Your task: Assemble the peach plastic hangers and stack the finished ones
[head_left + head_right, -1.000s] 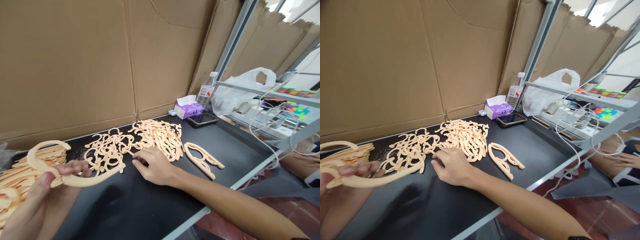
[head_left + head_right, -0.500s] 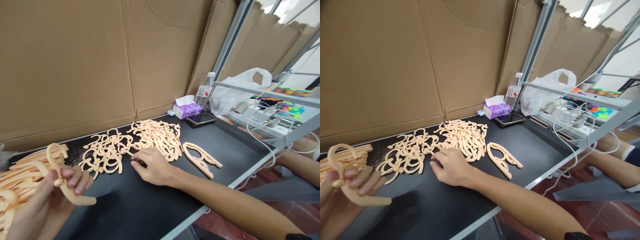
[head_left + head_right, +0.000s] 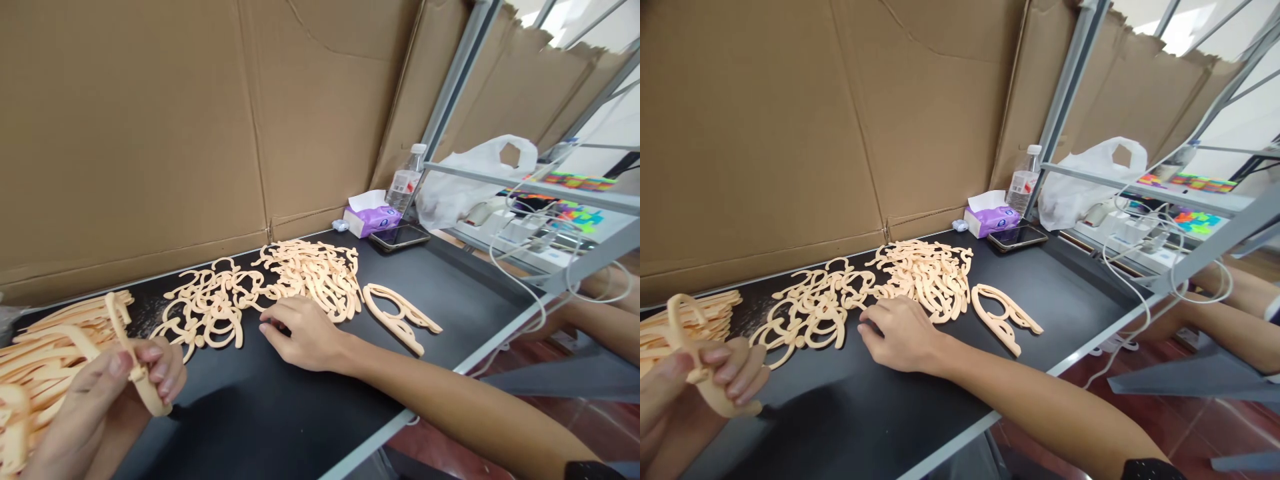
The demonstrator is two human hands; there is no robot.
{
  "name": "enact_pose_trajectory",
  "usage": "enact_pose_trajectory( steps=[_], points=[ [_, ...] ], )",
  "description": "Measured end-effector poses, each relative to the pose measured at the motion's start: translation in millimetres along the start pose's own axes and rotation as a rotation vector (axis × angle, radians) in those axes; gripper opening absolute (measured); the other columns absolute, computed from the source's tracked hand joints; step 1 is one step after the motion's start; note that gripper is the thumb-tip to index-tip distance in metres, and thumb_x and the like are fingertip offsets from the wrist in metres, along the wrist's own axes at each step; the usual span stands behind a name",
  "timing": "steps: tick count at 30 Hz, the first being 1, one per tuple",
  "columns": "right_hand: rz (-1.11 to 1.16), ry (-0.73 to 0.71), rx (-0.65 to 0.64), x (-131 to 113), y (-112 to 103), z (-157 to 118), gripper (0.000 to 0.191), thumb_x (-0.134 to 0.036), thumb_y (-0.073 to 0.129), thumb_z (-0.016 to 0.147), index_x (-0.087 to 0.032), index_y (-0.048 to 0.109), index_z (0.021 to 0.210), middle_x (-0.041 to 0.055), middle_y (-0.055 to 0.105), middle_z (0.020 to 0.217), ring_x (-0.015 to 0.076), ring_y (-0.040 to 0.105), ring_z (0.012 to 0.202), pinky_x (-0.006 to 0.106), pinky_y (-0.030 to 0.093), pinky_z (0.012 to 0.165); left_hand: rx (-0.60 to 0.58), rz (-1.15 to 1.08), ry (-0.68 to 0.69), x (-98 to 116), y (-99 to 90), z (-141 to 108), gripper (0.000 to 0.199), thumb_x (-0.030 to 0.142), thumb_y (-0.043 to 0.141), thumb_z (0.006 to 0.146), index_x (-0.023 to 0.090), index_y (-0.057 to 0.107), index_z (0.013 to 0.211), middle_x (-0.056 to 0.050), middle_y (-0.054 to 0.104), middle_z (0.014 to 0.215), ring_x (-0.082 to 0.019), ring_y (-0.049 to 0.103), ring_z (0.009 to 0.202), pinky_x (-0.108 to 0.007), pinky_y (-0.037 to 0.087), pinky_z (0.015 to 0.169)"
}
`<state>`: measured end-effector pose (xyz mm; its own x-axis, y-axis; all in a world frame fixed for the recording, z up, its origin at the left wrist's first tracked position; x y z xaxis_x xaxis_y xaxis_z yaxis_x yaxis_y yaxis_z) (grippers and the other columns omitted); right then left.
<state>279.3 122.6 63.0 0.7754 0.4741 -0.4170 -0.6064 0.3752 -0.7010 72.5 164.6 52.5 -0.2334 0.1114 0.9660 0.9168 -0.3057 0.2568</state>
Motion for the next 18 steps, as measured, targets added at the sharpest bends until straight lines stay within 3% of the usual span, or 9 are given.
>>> enact_pose_trajectory(
  steps=[7, 14, 18],
  points=[
    [-0.022, 0.005, -0.003, 1.4, 1.0, 0.0, 0.014, -0.023, 0.059, 0.089, -0.016, 0.071, 0.091, 0.0061, 0.073, 0.082, 0.0185, 0.067, 0.075, 0.030, 0.049, 0.074, -0.015, 0.162, 0.047, -2.5, 0.0, -0.8, 0.023, 0.048, 0.079, 0.069, 0.025, 0.075, 0.071, -0.006, 0.061, 0.063, -0.020, 0.055, 0.061, -0.031, 0.053, 0.057],
    [-0.039, -0.009, -0.003, -0.1, 2.7, 1.6, 0.016, -0.024, 0.057, 0.090, -0.015, 0.071, 0.091, 0.0060, 0.073, 0.081, 0.0189, 0.066, 0.074, 0.030, 0.050, 0.074, 0.052, 0.664, 0.062, -18.5, -11.8, -7.6, 0.029, 0.046, 0.086, 0.051, 0.030, 0.079, 0.074, -0.007, 0.076, 0.093, -0.033, 0.068, 0.089, -0.032, 0.060, 0.075],
    [-0.056, -0.020, -0.010, -1.7, 3.2, 2.3, 0.016, -0.022, 0.057, 0.090, -0.015, 0.071, 0.090, 0.0066, 0.073, 0.082, 0.0193, 0.067, 0.077, 0.031, 0.049, 0.077, 0.068, 0.642, 0.075, -28.8, -4.9, -7.6, 0.030, 0.035, 0.090, 0.049, 0.032, 0.080, 0.077, -0.003, 0.077, 0.091, -0.032, 0.069, 0.093, -0.030, 0.058, 0.087]
  ],
)
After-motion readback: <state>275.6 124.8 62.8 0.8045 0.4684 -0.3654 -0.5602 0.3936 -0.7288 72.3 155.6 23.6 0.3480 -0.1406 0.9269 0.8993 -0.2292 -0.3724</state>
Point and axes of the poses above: each hand's wrist, its own z-axis towards the middle knuckle, its own y-axis out of the palm, x = y × z, the point moved 9 cm from there along z, towards the middle knuckle
